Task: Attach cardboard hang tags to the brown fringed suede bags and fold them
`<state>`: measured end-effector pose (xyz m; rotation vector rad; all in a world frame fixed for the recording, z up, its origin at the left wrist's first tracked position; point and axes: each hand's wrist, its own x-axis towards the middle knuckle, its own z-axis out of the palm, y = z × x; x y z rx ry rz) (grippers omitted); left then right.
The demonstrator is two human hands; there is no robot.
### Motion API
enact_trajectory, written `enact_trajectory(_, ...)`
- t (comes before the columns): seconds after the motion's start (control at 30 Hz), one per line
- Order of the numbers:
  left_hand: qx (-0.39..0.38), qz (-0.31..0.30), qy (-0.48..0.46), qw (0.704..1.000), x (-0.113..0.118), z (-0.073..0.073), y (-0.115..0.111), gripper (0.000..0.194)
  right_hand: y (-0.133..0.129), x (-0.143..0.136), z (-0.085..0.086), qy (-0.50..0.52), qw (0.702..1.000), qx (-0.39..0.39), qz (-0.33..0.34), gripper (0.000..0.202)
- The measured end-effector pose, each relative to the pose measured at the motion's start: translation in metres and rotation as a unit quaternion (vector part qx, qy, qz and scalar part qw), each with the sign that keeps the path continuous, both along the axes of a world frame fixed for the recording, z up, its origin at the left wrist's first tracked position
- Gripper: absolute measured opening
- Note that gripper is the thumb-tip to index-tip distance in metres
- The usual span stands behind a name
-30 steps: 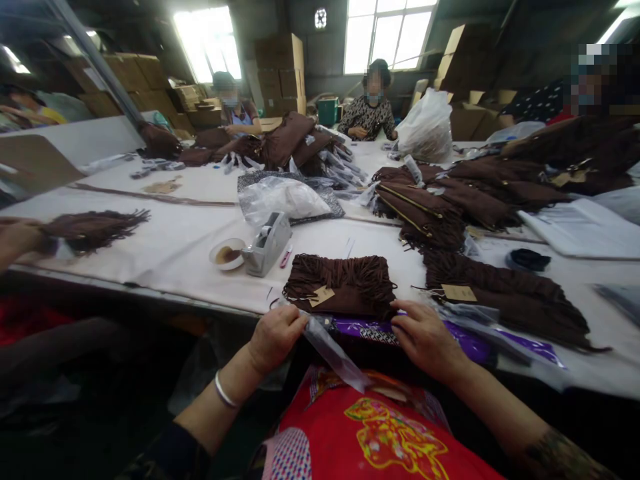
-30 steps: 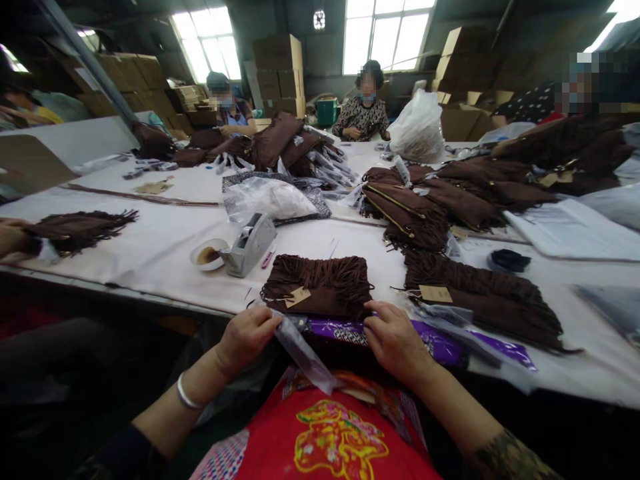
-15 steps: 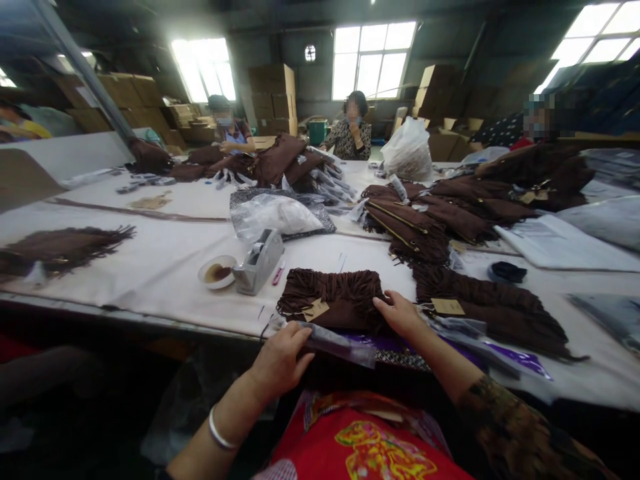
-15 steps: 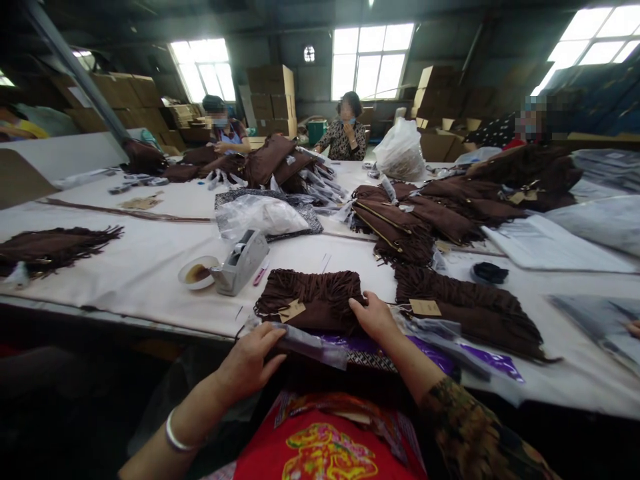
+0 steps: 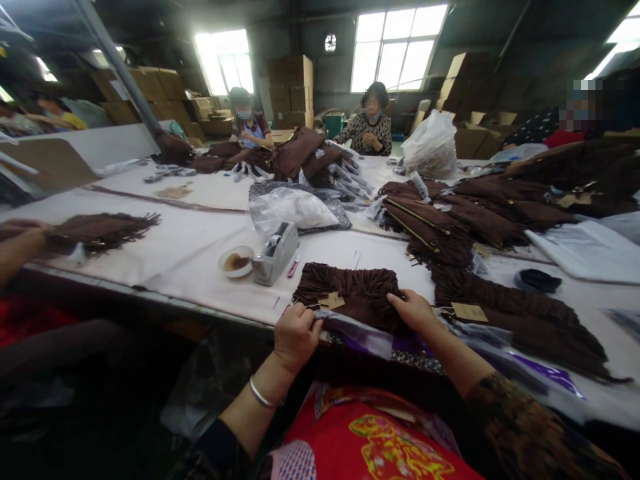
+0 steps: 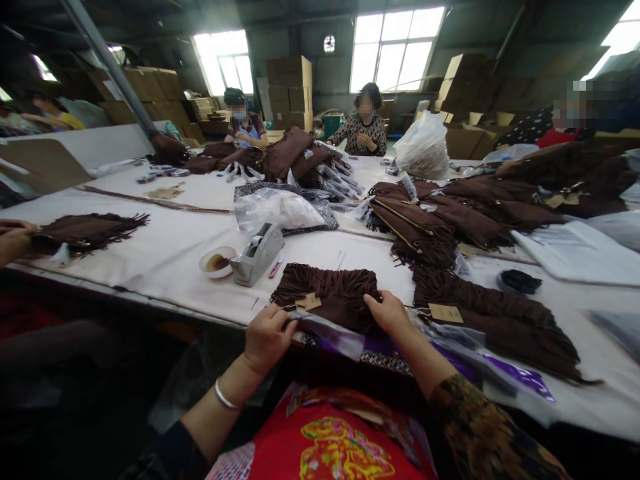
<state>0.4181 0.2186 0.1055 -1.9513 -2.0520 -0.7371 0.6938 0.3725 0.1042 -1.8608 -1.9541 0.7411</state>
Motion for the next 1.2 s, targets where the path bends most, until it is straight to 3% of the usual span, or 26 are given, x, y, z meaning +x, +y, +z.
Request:
enact_trajectory(0.1, 0.033, 0.036, -0.003, 0.999, 0.003, -0.002, 0.005, 0.021, -0.004, 0.001, 0.001, -0.019, 1.0, 0.006, 0.007, 0.054)
enact_trajectory(0.17, 0.039, 0.024, 0.017, 0.999, 0.003, -0.003, 0.007, 0.023, -0.008, 0.003, 0.005, -0.044, 0.999, 0.027, 0.015, 0.057)
enact_trajectory(0.27, 0.045, -0.028, 0.047, 0.997, 0.006, -0.007, 0.003, 0.019, -0.021, 0.002, 0.017, -0.068, 0.98, 0.18, 0.046, 0.054)
enact_trajectory(0.33, 0.05, -0.056, 0.051, 0.996, 0.01, -0.011, -0.006, 0.018, -0.036, -0.004, 0.026, -0.05, 0.943, 0.314, 0.096, 0.05)
enact_trajectory(0.4, 0.048, -0.072, 0.047, 0.995, 0.016, -0.015, -0.016, 0.03, -0.055, -0.012, 0.03, -0.049, 0.902, 0.384, 0.191, 0.049)
enact_trajectory(0.5, 0.032, -0.076, 0.029, 0.996, 0.021, -0.015, -0.026, 0.037, -0.079, -0.024, 0.02, -0.108, 0.85, 0.366, 0.363, 0.055)
enact_trajectory(0.57, 0.018, -0.092, -0.001, 0.996, 0.018, -0.009, -0.027, 0.032, -0.087, -0.028, 0.005, -0.14, 0.833, 0.33, 0.422, 0.059)
enact_trajectory(0.67, 0.006, -0.073, -0.058, 0.996, -0.003, 0.003, -0.026, 0.023, -0.087, -0.028, -0.013, -0.151, 0.842, 0.288, 0.43, 0.063)
enact_trajectory(0.73, -0.012, 0.004, -0.071, 0.997, -0.023, 0.01, -0.025, 0.021, -0.084, -0.026, -0.016, -0.142, 0.851, 0.268, 0.429, 0.063)
enact_trajectory(0.83, -0.102, 0.089, -0.043, 0.99, -0.05, 0.015, -0.025, 0.017, -0.082, -0.024, -0.015, -0.126, 0.856, 0.259, 0.43, 0.063)
enact_trajectory(0.97, -0.26, 0.071, -0.024, 0.963, -0.069, 0.024, -0.017, 0.013, -0.085, -0.025, -0.013, -0.127, 0.86, 0.262, 0.42, 0.063)
enact_trajectory(1.03, -0.298, 0.069, -0.013, 0.952, -0.077, 0.032, -0.007, 0.014, -0.086, -0.025, -0.013, -0.125, 0.861, 0.264, 0.417, 0.062)
enact_trajectory(1.2, -0.227, 0.099, -0.049, 0.968, -0.079, 0.064, 0.034, 0.016, -0.087, -0.025, -0.012, -0.119, 0.861, 0.268, 0.416, 0.059)
